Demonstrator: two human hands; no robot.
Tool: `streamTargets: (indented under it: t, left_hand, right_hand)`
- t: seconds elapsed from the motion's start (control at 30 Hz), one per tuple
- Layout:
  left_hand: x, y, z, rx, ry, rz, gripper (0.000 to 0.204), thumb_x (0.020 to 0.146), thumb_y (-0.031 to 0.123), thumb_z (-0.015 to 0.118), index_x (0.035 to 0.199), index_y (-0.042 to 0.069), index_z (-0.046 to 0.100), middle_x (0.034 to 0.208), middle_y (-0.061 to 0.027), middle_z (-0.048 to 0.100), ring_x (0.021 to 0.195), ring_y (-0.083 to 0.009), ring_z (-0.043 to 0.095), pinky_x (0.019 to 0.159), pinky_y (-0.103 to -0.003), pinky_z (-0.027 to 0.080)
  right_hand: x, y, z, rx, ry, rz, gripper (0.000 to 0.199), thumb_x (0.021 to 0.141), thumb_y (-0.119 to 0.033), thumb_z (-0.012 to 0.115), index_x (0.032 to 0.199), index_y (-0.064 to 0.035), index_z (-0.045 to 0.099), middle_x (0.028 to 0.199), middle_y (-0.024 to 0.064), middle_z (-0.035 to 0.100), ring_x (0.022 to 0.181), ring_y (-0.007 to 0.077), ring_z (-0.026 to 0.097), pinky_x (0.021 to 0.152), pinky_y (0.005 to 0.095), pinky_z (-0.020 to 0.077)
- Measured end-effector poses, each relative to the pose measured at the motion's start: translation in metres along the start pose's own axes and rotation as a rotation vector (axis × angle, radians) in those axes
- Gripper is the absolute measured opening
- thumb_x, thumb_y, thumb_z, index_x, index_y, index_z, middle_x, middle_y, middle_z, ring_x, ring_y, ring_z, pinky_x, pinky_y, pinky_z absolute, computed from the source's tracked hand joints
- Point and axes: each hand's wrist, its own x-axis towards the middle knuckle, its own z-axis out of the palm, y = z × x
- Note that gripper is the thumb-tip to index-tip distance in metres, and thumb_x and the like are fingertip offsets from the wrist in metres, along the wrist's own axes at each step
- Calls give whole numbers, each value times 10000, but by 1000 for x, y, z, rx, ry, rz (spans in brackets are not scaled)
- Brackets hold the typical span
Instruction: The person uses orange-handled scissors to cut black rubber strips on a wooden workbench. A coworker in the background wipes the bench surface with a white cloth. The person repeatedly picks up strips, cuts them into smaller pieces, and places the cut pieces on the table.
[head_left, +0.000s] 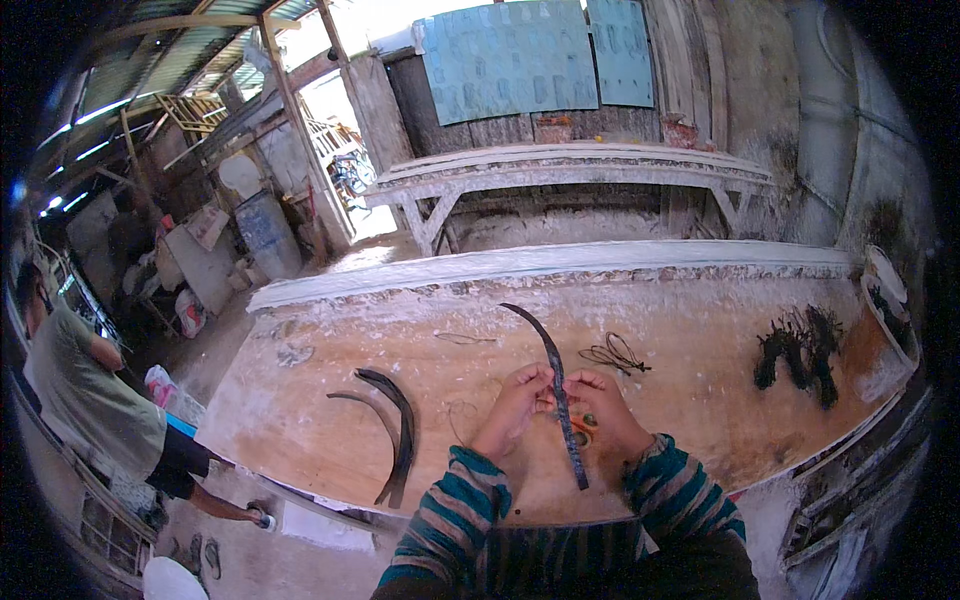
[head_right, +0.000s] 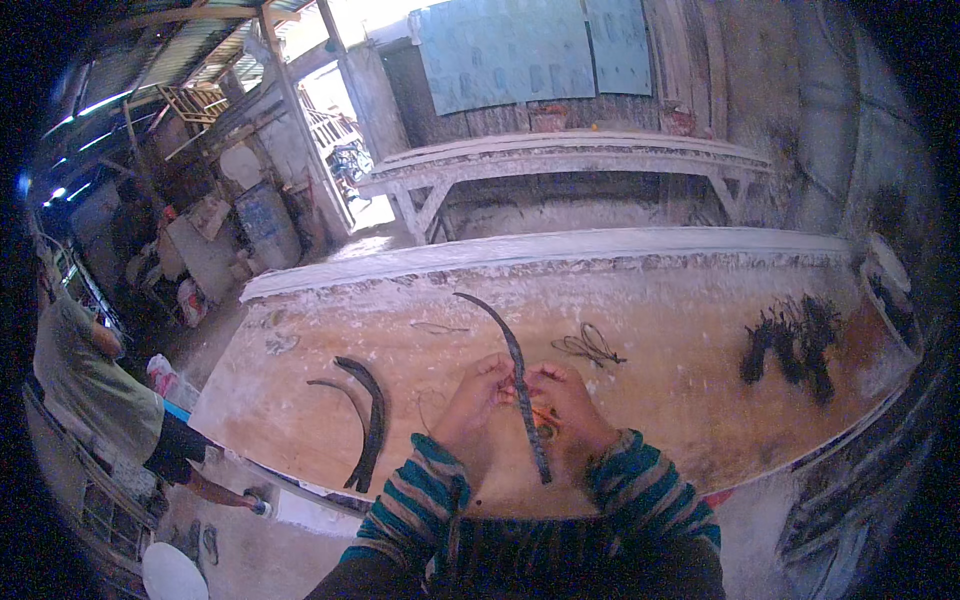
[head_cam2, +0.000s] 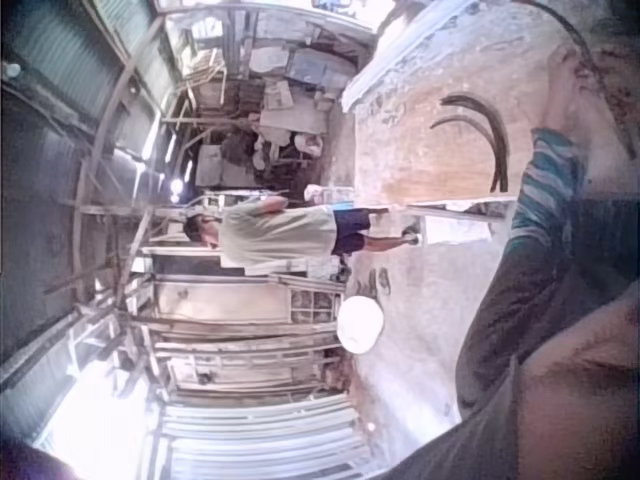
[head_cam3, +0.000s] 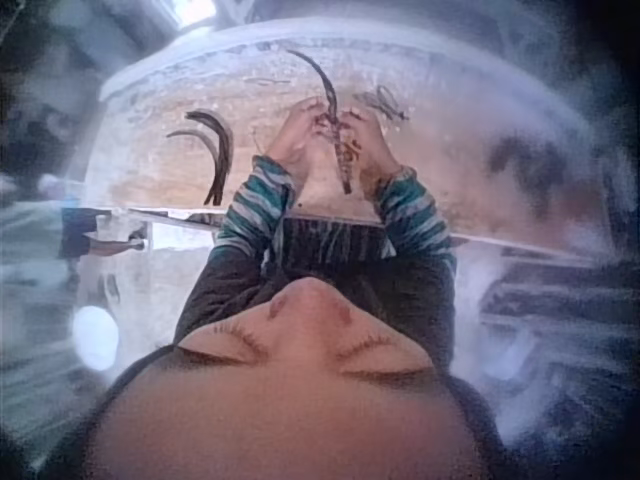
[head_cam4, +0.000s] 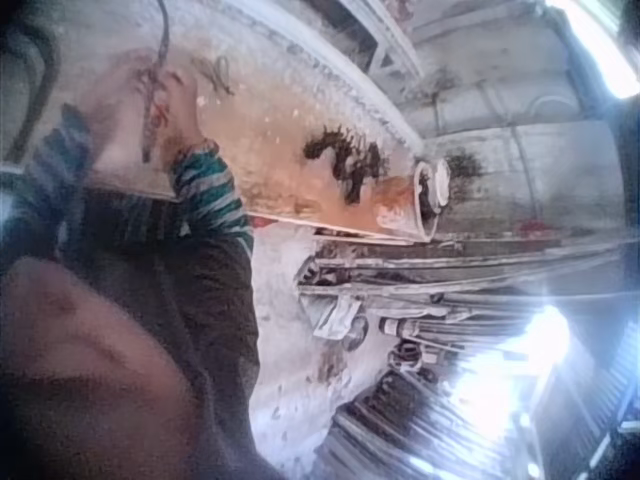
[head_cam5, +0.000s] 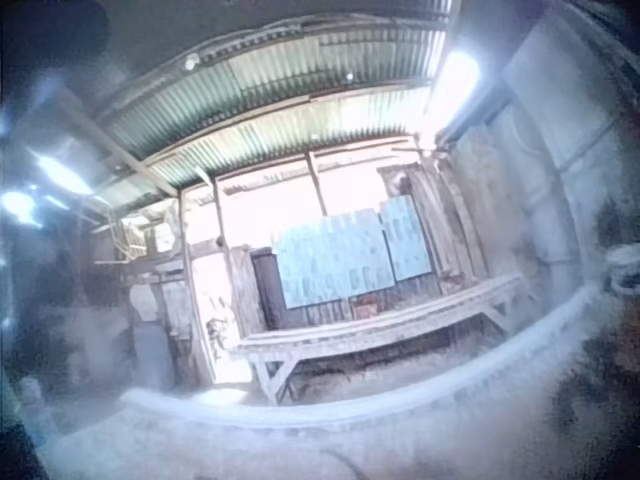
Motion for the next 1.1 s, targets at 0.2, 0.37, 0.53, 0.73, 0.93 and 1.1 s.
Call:
streamTargets:
  t: [0.2,0.37,0.53,0.73,0.93,1.1]
  left_hand:
    - [6,-5,4,-8,-62,9,149,879,234,540,906,88,551,748,28,573,600,-40,532,511,-172,453]
    - [-4,-2,21,230,28,68,240,843,249,600,995,68,557,791,14,571,649,-53,543,563,-181,476]
    - [1,-5,14,111,46,-5,197,845,206,595,953,41,580,792,3,580,675,-73,549,620,-217,490]
    - [4,-6,6,35,50,-11,133,858,177,573,888,49,594,749,-1,583,670,-88,552,650,-248,496]
    - [6,-10,0,-63,5,-25,127,873,187,550,893,65,577,769,-3,597,682,-90,573,628,-238,497]
    - [4,-6,3,44,16,-63,108,851,200,588,828,95,587,739,25,581,629,-40,534,542,-188,466]
  right_hand:
    - [-2,-6,-6,-171,17,-100,123,838,-137,573,838,-18,605,746,11,587,697,83,518,651,228,420]
    - [0,3,-2,-244,58,-193,113,833,-118,585,828,-6,596,743,13,589,672,83,522,601,226,429]
    - [0,3,-1,-278,89,-157,123,842,-124,573,827,-3,591,749,25,594,686,89,537,612,231,441]
    - [-4,-11,3,-135,78,-113,135,869,-136,532,825,-18,582,752,8,588,686,81,534,645,224,439]
    - [0,-9,1,39,69,-16,93,861,-112,536,827,-32,568,758,-1,580,678,72,517,645,216,426]
    - [6,8,-8,-245,158,-271,60,823,-81,587,820,-40,544,749,7,555,676,83,520,630,225,428]
